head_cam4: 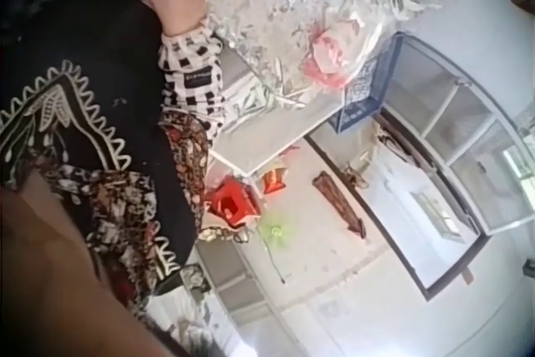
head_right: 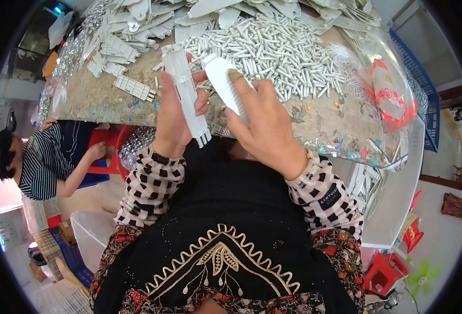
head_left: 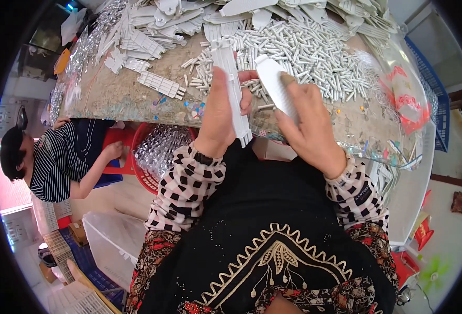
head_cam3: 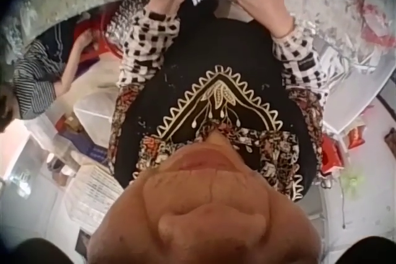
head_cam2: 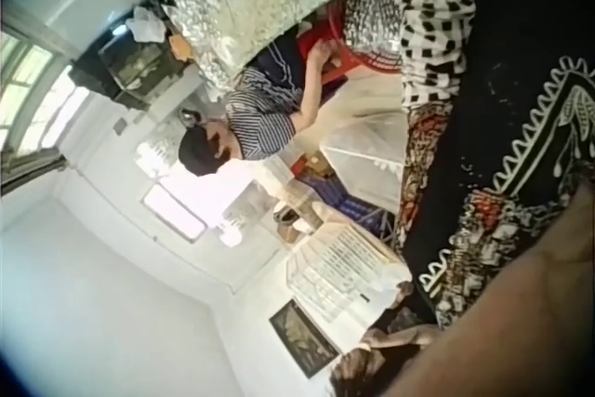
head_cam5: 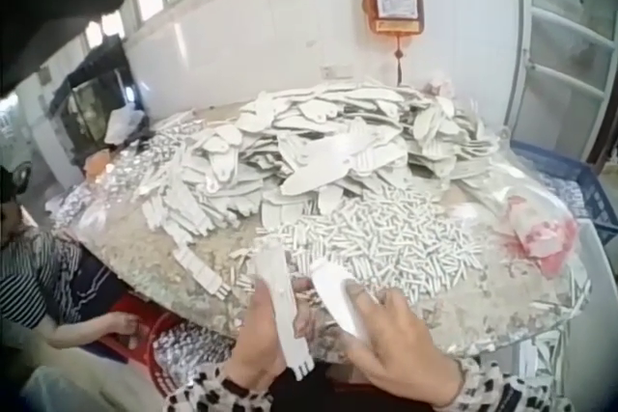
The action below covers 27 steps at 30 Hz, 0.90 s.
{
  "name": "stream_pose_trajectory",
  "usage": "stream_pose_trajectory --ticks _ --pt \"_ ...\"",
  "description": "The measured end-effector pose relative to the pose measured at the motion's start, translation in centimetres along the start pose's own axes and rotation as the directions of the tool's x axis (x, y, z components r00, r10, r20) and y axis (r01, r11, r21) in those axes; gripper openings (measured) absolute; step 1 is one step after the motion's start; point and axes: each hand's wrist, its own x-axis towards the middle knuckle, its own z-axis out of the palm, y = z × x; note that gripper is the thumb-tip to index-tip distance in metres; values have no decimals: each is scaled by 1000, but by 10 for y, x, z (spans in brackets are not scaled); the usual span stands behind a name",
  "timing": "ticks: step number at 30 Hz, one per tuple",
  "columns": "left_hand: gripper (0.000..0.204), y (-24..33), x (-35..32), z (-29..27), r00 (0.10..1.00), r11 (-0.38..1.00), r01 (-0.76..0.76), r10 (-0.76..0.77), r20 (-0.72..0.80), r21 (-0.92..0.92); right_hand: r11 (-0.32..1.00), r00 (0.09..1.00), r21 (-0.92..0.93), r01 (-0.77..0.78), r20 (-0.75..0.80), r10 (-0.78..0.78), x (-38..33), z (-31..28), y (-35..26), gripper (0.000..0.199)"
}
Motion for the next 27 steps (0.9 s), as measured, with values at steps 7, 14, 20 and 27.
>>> stream_pose_trajectory --ticks 7,14,20,27 --pt "47 -3 -7 -5 957 951 176 -104 273 -254 943 999 333 13 23 -22 0 1 -8 55" --pt "42 -4 -11 -2 939 907 214 -88 333 -363 926 998 378 -25 58 4 -4 5 -9 53" --pt "48 -1 -9 -3 932 944 176 -67 357 -280 928 999 374 -12 51 -8 -9 7 -10 42" --pt "61 0 -12 -5 920 990 89 -39 389 -110 948 998 316 -34 56 18 -15 14 -12 34"
